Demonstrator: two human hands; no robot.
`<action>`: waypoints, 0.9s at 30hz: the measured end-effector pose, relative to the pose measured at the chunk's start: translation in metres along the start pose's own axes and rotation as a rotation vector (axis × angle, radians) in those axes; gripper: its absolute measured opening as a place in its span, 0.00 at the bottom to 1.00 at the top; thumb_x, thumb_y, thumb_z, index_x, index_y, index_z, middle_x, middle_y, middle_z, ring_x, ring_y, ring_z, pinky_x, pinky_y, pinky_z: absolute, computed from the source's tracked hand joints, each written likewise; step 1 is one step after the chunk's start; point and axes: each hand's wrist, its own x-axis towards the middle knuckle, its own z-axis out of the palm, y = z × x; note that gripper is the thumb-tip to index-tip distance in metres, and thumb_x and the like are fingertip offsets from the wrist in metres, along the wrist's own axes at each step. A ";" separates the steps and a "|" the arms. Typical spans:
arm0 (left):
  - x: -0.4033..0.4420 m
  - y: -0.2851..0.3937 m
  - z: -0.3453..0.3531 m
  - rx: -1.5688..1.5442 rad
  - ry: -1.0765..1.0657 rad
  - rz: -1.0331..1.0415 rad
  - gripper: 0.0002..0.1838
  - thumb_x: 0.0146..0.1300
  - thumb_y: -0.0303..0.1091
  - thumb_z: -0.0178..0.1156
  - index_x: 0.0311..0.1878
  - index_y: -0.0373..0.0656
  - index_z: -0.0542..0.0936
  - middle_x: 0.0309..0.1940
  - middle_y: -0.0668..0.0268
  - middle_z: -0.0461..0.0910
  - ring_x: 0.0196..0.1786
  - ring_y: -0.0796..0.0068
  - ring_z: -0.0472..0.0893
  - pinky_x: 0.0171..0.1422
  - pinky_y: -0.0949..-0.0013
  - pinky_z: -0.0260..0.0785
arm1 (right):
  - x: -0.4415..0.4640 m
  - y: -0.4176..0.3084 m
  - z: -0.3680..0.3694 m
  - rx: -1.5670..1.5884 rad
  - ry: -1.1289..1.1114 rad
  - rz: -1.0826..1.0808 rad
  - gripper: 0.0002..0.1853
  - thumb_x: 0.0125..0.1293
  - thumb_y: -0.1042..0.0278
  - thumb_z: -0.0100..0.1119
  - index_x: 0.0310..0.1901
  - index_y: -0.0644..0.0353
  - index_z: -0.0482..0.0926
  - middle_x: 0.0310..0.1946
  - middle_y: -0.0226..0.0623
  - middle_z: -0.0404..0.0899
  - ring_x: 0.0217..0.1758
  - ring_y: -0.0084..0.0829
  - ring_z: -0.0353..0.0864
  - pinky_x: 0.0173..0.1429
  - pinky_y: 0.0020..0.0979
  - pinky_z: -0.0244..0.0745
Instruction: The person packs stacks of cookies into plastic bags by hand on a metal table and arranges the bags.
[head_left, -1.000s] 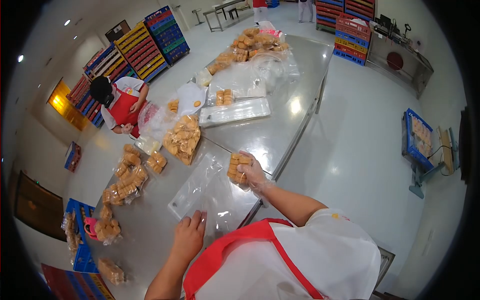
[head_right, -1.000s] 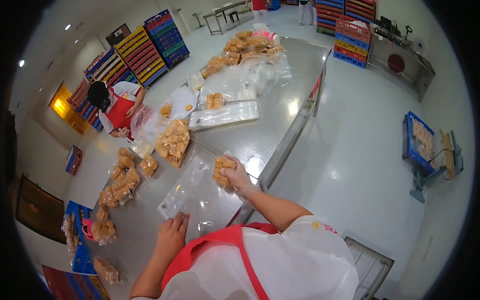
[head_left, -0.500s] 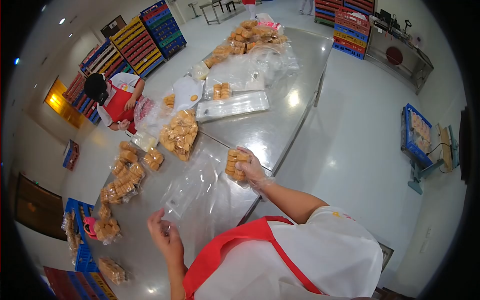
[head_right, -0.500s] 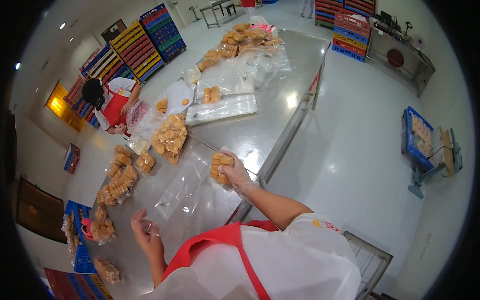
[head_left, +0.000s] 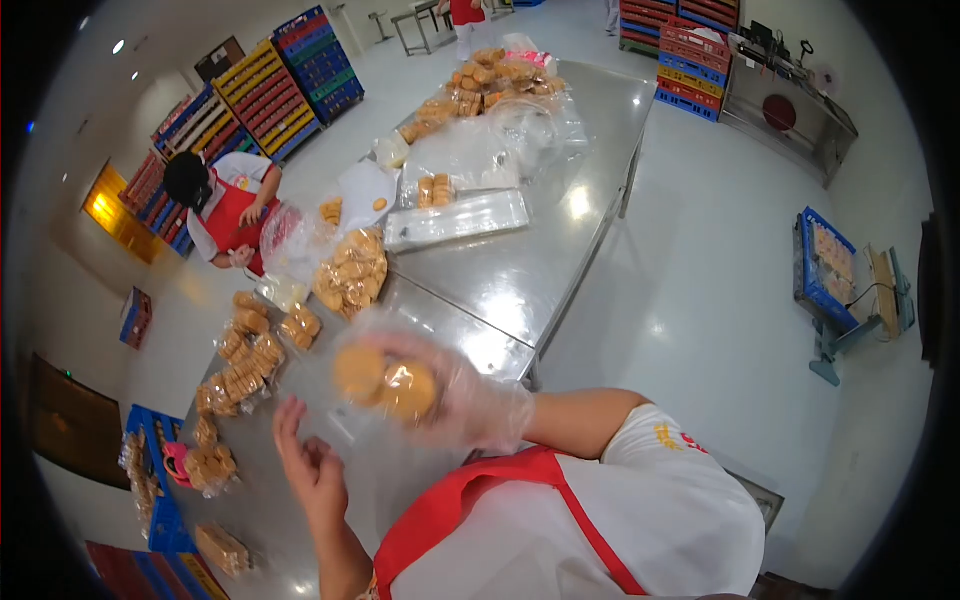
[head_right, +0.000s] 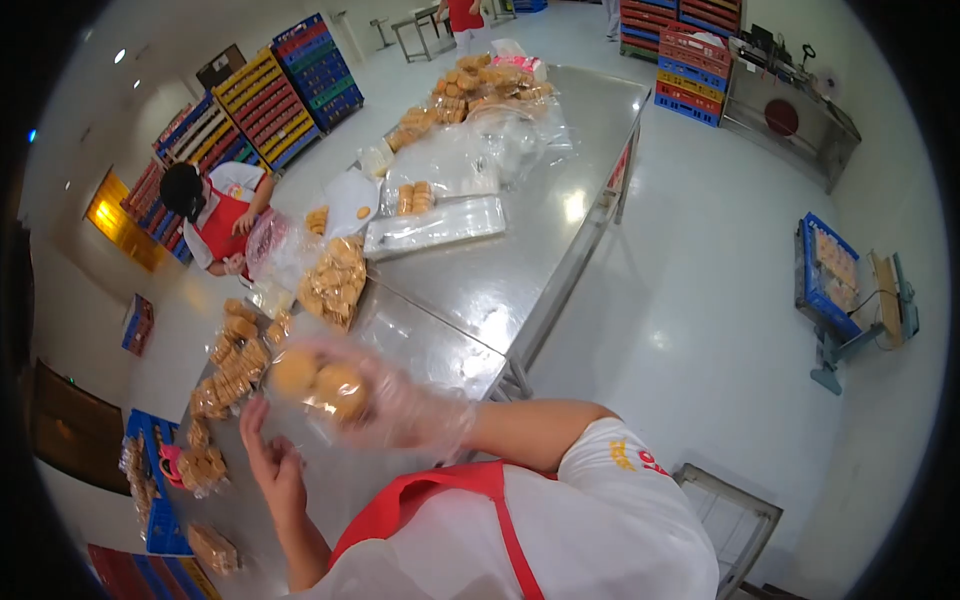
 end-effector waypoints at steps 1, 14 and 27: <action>0.008 -0.006 0.008 0.230 0.000 0.223 0.35 0.52 0.20 0.50 0.68 0.39 0.71 0.76 0.58 0.61 0.63 0.65 0.76 0.60 0.67 0.73 | 0.006 -0.020 0.009 -0.220 -0.165 -0.196 0.42 0.57 0.72 0.73 0.73 0.60 0.63 0.68 0.46 0.68 0.72 0.45 0.70 0.72 0.42 0.68; 0.027 0.001 0.029 0.124 0.132 0.581 0.39 0.56 0.23 0.59 0.75 0.37 0.65 0.72 0.50 0.66 0.75 0.49 0.65 0.77 0.61 0.59 | -0.012 -0.032 0.082 -0.817 -0.171 -0.346 0.40 0.50 0.79 0.71 0.68 0.65 0.67 0.57 0.51 0.73 0.60 0.55 0.75 0.62 0.45 0.75; 0.010 0.041 0.008 0.426 -0.227 0.688 0.44 0.48 0.20 0.59 0.75 0.34 0.63 0.79 0.54 0.57 0.42 0.59 0.85 0.40 0.64 0.78 | -0.031 0.012 0.084 -0.538 0.239 -0.002 0.37 0.54 0.81 0.68 0.68 0.63 0.70 0.60 0.47 0.77 0.66 0.41 0.77 0.67 0.34 0.72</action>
